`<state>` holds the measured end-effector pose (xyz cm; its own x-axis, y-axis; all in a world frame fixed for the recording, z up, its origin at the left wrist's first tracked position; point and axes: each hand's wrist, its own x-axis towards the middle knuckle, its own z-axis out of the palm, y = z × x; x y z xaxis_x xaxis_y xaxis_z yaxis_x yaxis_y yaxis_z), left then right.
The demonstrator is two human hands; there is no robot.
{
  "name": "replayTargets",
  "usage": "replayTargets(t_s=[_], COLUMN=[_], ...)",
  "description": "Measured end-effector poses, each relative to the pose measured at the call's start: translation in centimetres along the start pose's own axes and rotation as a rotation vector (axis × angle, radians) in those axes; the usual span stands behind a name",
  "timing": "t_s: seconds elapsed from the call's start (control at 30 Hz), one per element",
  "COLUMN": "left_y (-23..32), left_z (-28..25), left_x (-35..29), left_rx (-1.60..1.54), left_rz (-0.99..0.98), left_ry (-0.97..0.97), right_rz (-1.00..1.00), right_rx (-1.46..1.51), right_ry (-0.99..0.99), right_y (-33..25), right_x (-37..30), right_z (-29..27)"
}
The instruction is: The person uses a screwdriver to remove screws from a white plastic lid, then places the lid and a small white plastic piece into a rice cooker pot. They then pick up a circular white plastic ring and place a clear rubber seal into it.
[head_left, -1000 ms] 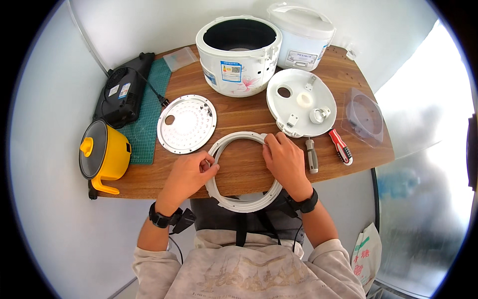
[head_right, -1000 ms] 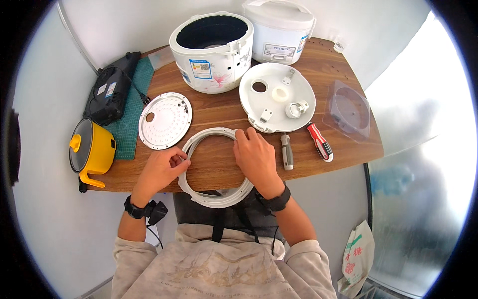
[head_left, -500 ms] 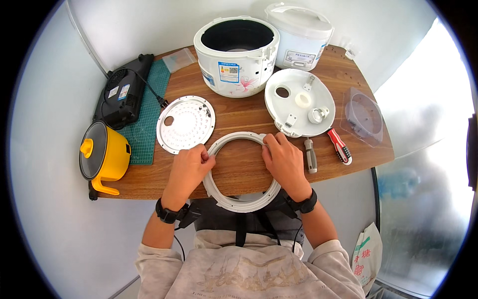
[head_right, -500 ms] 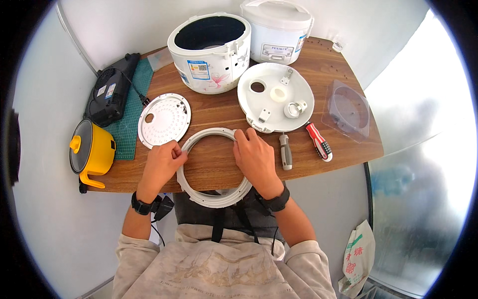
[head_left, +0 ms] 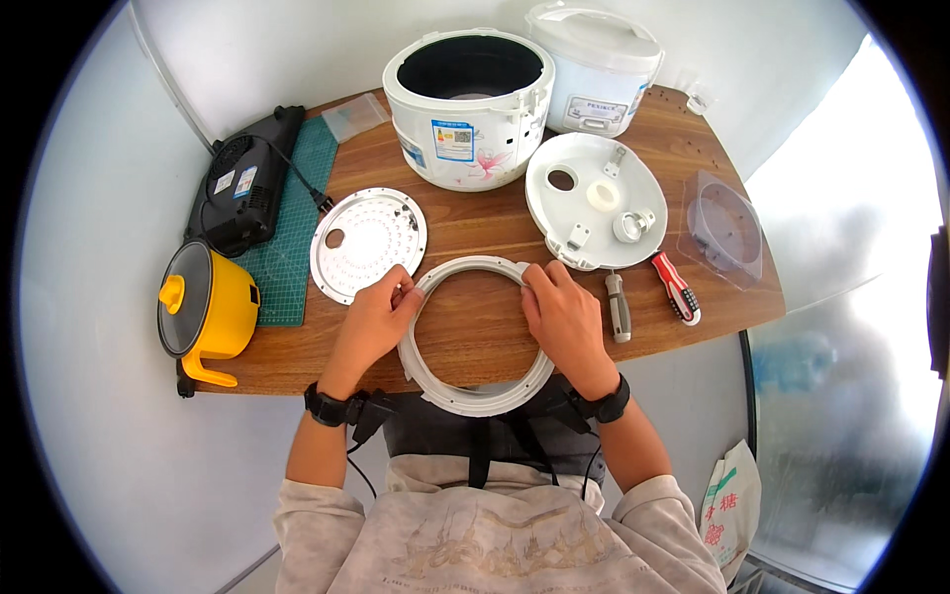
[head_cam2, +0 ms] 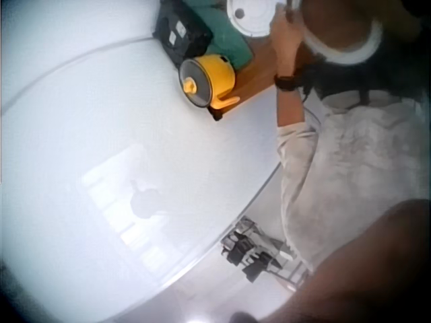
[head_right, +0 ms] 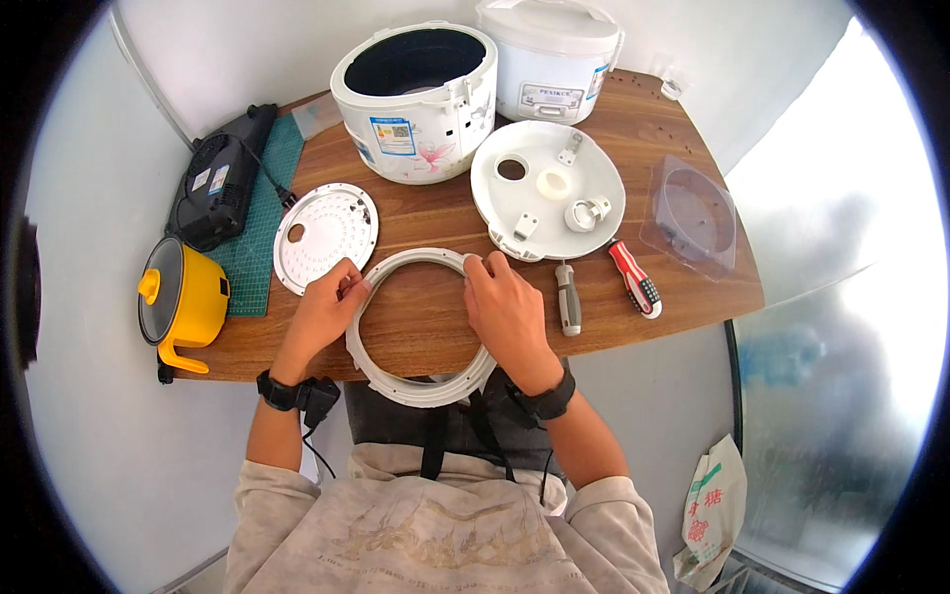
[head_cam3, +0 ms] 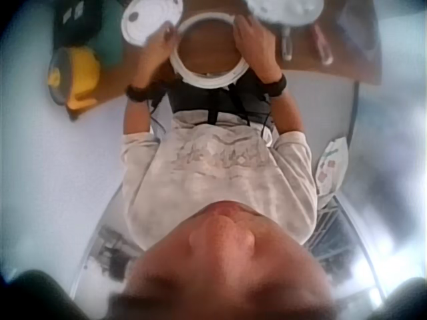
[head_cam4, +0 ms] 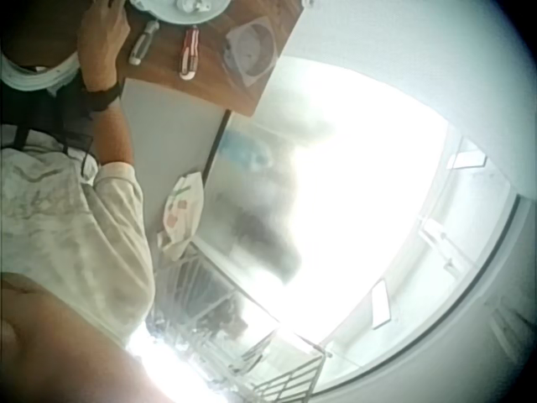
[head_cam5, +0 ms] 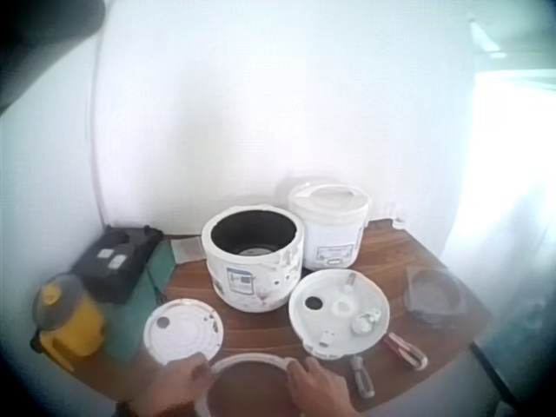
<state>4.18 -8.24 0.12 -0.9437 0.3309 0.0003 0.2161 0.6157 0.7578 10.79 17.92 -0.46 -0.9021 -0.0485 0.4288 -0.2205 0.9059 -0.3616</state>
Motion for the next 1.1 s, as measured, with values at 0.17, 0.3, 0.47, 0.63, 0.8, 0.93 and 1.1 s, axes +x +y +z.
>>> replayTargets(t_s=[0.17, 0.3, 0.47, 0.63, 0.8, 0.93, 1.1], left_y=[0.3, 1.4, 2.6, 4.0, 2.8, 3.3, 2.9], left_z=[-0.4, -0.7, -1.2, 0.2, 0.9, 0.9, 1.3], left_x=[0.1, -0.5, -3.5, -6.0, -5.5, -4.9, -4.1], left_rx=[-0.024, -0.03, -0.049, 0.164, 0.249, 0.284, 0.282], left_rz=[-0.036, -0.077, -0.021, 0.123, 0.127, 0.062, -0.012], left_ry=[-0.024, 0.051, 0.121, 0.234, 0.279, 0.272, 0.228], right_rz=[0.012, 0.01, 0.073, 0.123, 0.096, 0.105, 0.098], right_rx=[-0.008, 0.029, 0.074, 0.089, 0.086, 0.085, 0.104], right_ry=[-0.003, -0.023, -0.036, -0.037, -0.022, -0.013, 0.018], right_y=[-0.1, 0.0, -0.3, -0.6, -0.6, -0.6, -0.6], right_x=[0.0, -0.5, -1.5, -2.6, -2.8, -2.8, -2.8], right_z=[0.2, 0.0, -0.9, -1.5, -1.7, -1.5, -1.4])
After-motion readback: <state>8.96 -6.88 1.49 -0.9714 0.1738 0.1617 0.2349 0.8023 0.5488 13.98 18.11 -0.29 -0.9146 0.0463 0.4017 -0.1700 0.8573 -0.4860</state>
